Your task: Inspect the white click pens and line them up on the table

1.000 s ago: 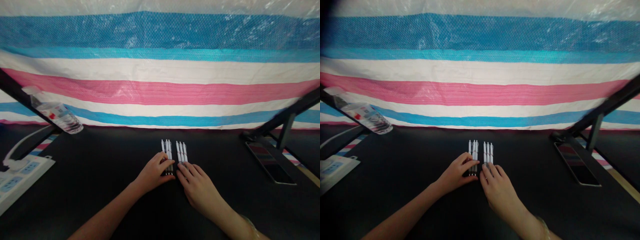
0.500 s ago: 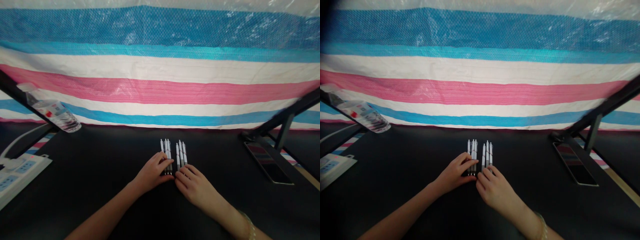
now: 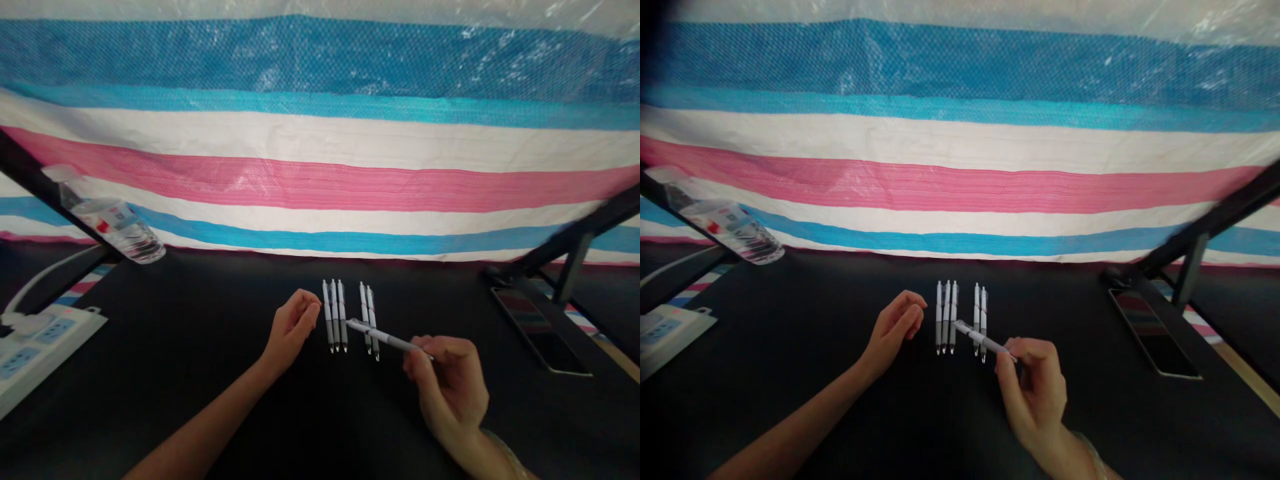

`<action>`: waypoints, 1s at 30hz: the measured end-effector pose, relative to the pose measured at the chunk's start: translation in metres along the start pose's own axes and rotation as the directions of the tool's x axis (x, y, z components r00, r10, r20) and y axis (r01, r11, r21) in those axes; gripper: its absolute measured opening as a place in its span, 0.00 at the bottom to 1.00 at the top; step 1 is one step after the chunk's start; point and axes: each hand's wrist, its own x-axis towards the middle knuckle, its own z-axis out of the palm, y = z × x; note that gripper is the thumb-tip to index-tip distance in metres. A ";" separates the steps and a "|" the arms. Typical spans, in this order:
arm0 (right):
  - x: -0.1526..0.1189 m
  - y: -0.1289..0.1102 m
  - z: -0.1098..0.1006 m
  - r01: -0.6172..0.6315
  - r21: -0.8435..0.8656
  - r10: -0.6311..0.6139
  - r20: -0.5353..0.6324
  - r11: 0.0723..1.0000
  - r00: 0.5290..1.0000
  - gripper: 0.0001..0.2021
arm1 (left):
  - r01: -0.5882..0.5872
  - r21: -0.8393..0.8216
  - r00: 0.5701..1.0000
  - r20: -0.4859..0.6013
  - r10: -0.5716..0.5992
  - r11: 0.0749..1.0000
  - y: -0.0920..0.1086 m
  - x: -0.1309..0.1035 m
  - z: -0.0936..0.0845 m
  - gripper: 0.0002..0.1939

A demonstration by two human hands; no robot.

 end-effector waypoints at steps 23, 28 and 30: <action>-0.025 -0.008 0.027 -0.993 0.110 0.305 0.945 0.036 0.116 0.22 | 0.141 -0.354 0.987 0.126 -0.102 0.925 -0.009 -0.005 0.011 0.28; -0.030 0.002 0.026 -0.992 0.119 0.247 0.963 -0.050 0.104 0.18 | 0.116 -0.404 0.975 0.223 -0.025 0.907 -0.002 -0.004 0.007 0.25; -0.032 0.006 0.025 -0.992 0.115 0.253 0.963 -0.056 0.098 0.19 | 0.121 -0.424 0.971 0.237 -0.019 0.898 0.000 -0.004 0.005 0.23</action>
